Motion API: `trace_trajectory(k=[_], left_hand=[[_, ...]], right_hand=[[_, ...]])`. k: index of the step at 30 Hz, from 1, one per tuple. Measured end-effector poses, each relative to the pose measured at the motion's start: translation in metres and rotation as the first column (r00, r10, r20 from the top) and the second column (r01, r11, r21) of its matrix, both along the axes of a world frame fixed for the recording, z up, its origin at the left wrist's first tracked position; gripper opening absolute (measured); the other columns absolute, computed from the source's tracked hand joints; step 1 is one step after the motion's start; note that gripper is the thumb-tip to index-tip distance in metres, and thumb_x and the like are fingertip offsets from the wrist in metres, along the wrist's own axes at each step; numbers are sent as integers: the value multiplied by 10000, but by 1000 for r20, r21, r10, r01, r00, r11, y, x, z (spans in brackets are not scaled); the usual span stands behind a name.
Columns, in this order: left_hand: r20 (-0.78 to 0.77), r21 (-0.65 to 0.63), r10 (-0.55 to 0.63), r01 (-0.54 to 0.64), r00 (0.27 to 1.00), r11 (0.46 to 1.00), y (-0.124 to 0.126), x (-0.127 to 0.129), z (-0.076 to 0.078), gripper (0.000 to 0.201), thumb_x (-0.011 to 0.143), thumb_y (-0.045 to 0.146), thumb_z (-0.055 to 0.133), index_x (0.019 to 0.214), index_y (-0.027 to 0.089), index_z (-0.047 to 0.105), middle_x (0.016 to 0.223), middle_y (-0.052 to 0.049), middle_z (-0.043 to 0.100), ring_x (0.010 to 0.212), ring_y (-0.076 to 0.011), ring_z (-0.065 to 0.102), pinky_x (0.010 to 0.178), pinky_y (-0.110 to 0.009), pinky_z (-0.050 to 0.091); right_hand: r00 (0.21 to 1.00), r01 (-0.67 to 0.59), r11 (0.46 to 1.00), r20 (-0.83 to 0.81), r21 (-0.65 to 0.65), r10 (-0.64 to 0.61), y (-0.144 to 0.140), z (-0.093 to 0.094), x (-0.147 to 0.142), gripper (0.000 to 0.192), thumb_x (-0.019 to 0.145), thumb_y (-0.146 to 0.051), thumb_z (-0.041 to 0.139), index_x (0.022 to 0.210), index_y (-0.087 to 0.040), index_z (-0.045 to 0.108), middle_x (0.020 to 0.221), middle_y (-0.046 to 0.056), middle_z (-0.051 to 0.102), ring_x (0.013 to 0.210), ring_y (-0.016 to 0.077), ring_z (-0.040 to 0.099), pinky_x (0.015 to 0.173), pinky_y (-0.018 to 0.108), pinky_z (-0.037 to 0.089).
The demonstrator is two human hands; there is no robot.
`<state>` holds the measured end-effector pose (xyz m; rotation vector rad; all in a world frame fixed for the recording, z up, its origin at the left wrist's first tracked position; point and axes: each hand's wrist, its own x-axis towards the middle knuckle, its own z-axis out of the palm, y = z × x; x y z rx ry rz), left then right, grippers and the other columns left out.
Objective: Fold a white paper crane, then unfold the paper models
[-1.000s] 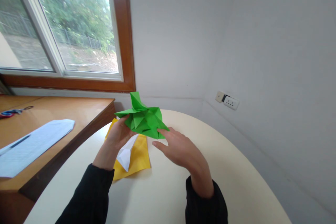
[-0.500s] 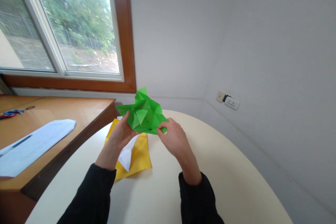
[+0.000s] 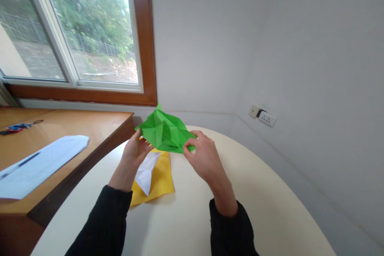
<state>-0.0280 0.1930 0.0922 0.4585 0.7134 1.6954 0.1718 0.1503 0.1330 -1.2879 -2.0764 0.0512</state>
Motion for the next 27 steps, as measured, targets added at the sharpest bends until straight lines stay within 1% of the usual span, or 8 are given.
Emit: trace_trajectory(k=[2, 6, 10, 12, 15, 17, 21, 27], left_hand=[[-57, 38, 49, -47, 997, 998, 2, -4, -4, 111, 735, 271, 586, 756, 191, 511, 680, 11, 587, 576, -127, 588, 605, -314, 517], [-259, 114, 129, -102, 957, 988, 1, -7, -9, 270, 589, 256, 697, 786, 190, 524, 696, 21, 593, 601, -123, 592, 577, -270, 493], [-351, 143, 152, -107, 924, 984, -1, -5, -9, 322, 546, 305, 720, 792, 168, 565, 684, 9, 604, 601, -129, 592, 580, -275, 493], [-343, 158, 148, -98, 928, 983, -1, -3, -8, 309, 539, 323, 723, 746, 158, 564, 678, 5, 605, 602, -127, 590, 595, -281, 496], [-308, 164, 171, -125, 936, 978, -2, -3, -7, 288, 534, 321, 716, 696, 157, 544, 655, 14, 589, 593, -117, 577, 595, -272, 488], [-279, 165, 192, -150, 941, 975, -1, -3, -7, 267, 541, 312, 699, 674, 163, 523, 643, 23, 576, 585, -111, 567, 588, -262, 478], [-225, 148, 225, -195, 948, 970, 1, -5, -7, 244, 558, 291, 662, 612, 175, 454, 607, 37, 544, 553, -98, 543, 571, -250, 459], [-188, 111, 298, -282, 936, 953, 4, -7, -9, 225, 573, 239, 591, 560, 185, 373, 559, 55, 480, 521, -92, 514, 565, -252, 451]], right_hand=[[1000, 10, 1000, 22, -15, -10, -1, 1, 3, 146, 762, -156, 549, 686, -182, 671, 1159, 115, 583, 1092, 248, 544, 944, 401, 395], [998, 20, 999, 67, -41, -17, -5, 5, 8, 158, 758, -167, 539, 675, -194, 670, 1195, 98, 567, 1105, 254, 534, 946, 418, 395], [996, 9, 998, 91, -66, -3, -8, 9, 11, 166, 757, -161, 528, 677, -189, 670, 1191, 96, 570, 1071, 246, 549, 930, 398, 398], [996, 16, 997, 92, -81, -9, -9, 10, 11, 166, 758, -161, 524, 681, -185, 670, 1123, 96, 604, 1006, 236, 577, 892, 372, 415], [996, 36, 993, 90, -115, -26, -8, 11, 12, 182, 760, -163, 504, 688, -187, 669, 896, 66, 660, 828, 208, 613, 781, 328, 440], [996, 45, 991, 81, -129, -35, -7, 11, 12, 186, 753, -165, 496, 686, -192, 667, 798, 43, 664, 756, 196, 610, 730, 308, 436], [999, 31, 992, 44, -124, -26, -5, 10, 13, 168, 735, -184, 502, 669, -196, 656, 779, 34, 662, 742, 190, 605, 709, 291, 431], [998, -46, 995, -49, -91, 41, -3, 9, 16, 165, 741, -221, 499, 645, -196, 631, 785, 36, 636, 734, 180, 590, 711, 291, 434]])
